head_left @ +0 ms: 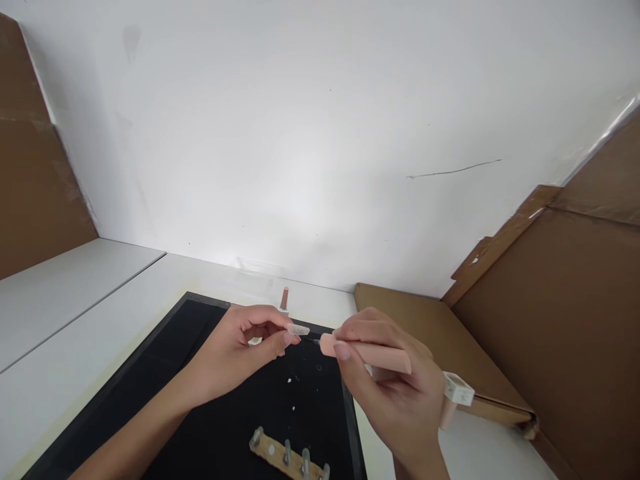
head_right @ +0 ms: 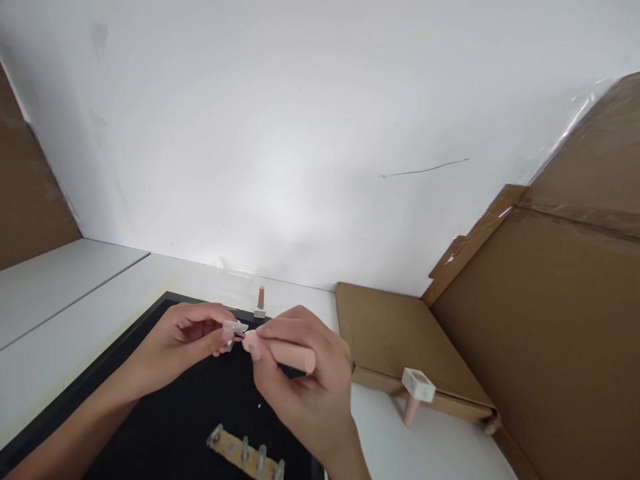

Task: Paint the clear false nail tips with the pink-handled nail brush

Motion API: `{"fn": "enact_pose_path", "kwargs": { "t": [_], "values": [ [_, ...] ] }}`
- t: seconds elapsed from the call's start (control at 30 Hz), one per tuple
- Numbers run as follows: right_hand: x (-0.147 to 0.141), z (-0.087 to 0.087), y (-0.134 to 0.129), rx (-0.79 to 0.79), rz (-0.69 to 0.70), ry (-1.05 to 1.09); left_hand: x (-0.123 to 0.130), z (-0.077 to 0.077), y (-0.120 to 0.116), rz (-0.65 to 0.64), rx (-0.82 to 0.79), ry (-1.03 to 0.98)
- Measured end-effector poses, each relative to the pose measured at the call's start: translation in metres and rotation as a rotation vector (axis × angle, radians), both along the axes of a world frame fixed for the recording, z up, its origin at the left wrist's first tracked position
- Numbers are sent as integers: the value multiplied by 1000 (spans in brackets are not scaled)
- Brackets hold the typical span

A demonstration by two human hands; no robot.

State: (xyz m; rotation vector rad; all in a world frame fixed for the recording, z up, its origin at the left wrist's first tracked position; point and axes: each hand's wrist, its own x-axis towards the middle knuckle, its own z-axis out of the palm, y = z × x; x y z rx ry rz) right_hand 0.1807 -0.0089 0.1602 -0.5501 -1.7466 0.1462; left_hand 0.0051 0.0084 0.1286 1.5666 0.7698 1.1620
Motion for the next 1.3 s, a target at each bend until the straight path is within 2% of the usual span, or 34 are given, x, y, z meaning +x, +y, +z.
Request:
{"fn": "enact_pose_path", "kwargs": {
  "t": [0.17, 0.37, 0.57, 0.73, 0.9, 1.1, 1.3],
  "values": [
    [-1, 2, -2, 44, 40, -67, 0, -1, -1, -8, 3, -19],
    [1, 2, -1, 52, -38, -53, 0, 0, -1, -23, 27, 0],
    [2, 4, -2, 67, 36, -93, 1, 1, -1, -18, 7, -6],
    [6, 2, 1, 89, -85, -107, 1, 1, -1, -41, 9, 6],
    [8, 5, 0, 120, 20, -84, 1, 1, 0, -38, -5, 3],
    [8, 7, -4, 120, -91, -209, 2, 1, -1, -39, 34, 3],
    [10, 8, -5, 131, -8, -218, 1, 0, -1, -42, 71, 13]
  ]
}}
